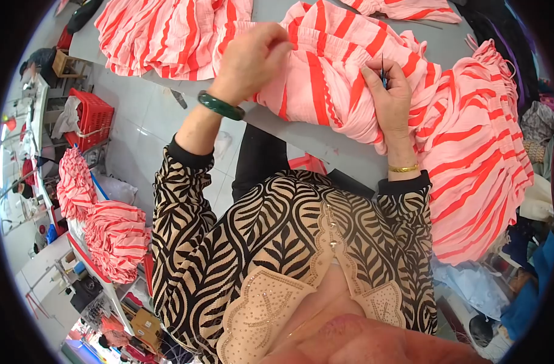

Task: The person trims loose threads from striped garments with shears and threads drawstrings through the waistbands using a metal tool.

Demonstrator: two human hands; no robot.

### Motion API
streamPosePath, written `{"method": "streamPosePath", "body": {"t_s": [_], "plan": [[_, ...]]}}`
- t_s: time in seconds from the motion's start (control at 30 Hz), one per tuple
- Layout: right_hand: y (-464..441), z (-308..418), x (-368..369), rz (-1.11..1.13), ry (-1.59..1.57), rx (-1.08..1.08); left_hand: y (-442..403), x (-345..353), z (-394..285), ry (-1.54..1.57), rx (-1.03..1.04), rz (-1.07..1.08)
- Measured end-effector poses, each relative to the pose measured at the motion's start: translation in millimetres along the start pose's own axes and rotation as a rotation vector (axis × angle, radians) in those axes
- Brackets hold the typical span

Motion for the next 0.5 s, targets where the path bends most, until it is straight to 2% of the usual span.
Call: {"method": "streamPosePath", "body": {"t_s": [0.07, 0.1, 0.2, 0.23, 0.37, 0.47, 0.5], "plan": [[-0.1, 2.2, 0.7, -0.005, 0.006, 0.001, -0.3, 21.6, -5.5, -0.102, -0.006, 0.037], [-0.2, 2.4, 0.6, -0.006, 0.019, -0.004, -2.4, 30.6, -6.1, -0.253, 0.023, 0.011], [1.1, 1.1, -2.1, -0.014, 0.053, -0.017, -4.5, 46.8, 1.4, -0.299, 0.058, -0.014], [1.5, 1.3, -1.6, -0.017, 0.054, -0.023, -3.5, 45.2, 4.1, -0.265, -0.012, 0.006], [1.0, -0.4, -0.3, -0.001, 0.067, -0.022, 11.2, 25.0, 34.2, 0.212, -0.210, -0.092], [0.5, 2.1, 1.3, -0.012, 0.038, -0.031, 14.7, 20.6, 73.2, 0.659, -0.283, -0.133], [0.4, 1.6, 1.6, -0.007, 0.048, -0.028, 16.7, 18.0, 67.0, 0.791, -0.302, -0.140]]}}
Point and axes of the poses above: each hand's wrist, its own y-axis away from the middle knuckle, its own x-axis out of the palm, z = x × y, the point moved 9 cm from there along -y, towards the middle knuckle, and after that the axes turned 10 degrees about z, right-handed, at the moved point
